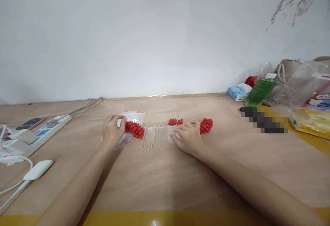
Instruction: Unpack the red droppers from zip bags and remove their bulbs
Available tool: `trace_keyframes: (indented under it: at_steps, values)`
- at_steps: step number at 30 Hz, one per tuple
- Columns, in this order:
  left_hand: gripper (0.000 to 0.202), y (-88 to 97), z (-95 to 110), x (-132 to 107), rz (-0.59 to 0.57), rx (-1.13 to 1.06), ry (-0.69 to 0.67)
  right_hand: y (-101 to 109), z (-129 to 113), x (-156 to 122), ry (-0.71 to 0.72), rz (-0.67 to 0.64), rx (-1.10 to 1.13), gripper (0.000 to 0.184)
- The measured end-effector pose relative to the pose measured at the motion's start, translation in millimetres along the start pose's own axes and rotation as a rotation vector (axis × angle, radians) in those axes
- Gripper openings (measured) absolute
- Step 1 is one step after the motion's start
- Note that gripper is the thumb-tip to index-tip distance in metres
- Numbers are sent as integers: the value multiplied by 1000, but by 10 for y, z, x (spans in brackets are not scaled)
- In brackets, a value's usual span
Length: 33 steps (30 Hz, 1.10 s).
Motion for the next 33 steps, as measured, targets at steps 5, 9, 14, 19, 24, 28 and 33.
trace_keyframes:
  at_steps: [5, 9, 14, 19, 24, 28, 33]
  values:
    - [17, -370, 1129, -219, -290, -128, -285, 200, 210, -130, 45, 37, -8, 24]
    - [17, -853, 1514, -321, -517, -114, -174, 333, 300, -242, 34, 97, -8, 24]
    - [25, -1289, 1593, -362, -684, -44, -2, 358, 327, -288, 15, 105, 12, 21]
    - [15, -1470, 1501, -413, -778, -17, 123, 356, 318, -272, 10, 106, 18, 20]
    - [15, -1419, 1448, -386, -743, -119, 179, 357, 309, -255, -16, 109, 28, 21]
    - [19, -1085, 1540, -478, -648, -322, 164, 329, 397, -228, -202, 55, 35, 22]
    - [26, -556, 1729, -967, -610, -609, 138, 148, 300, -267, -395, -177, 173, 28]
Point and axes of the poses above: each hand's wrist, its own x-axis towards the middle knuckle, its own y-axis out of the back of the hand, z = x × y, the point moved 10 cm from there along x, towards the middle knuckle, and after that the axes turned 12 degrees about z, right-handed, at the moved point
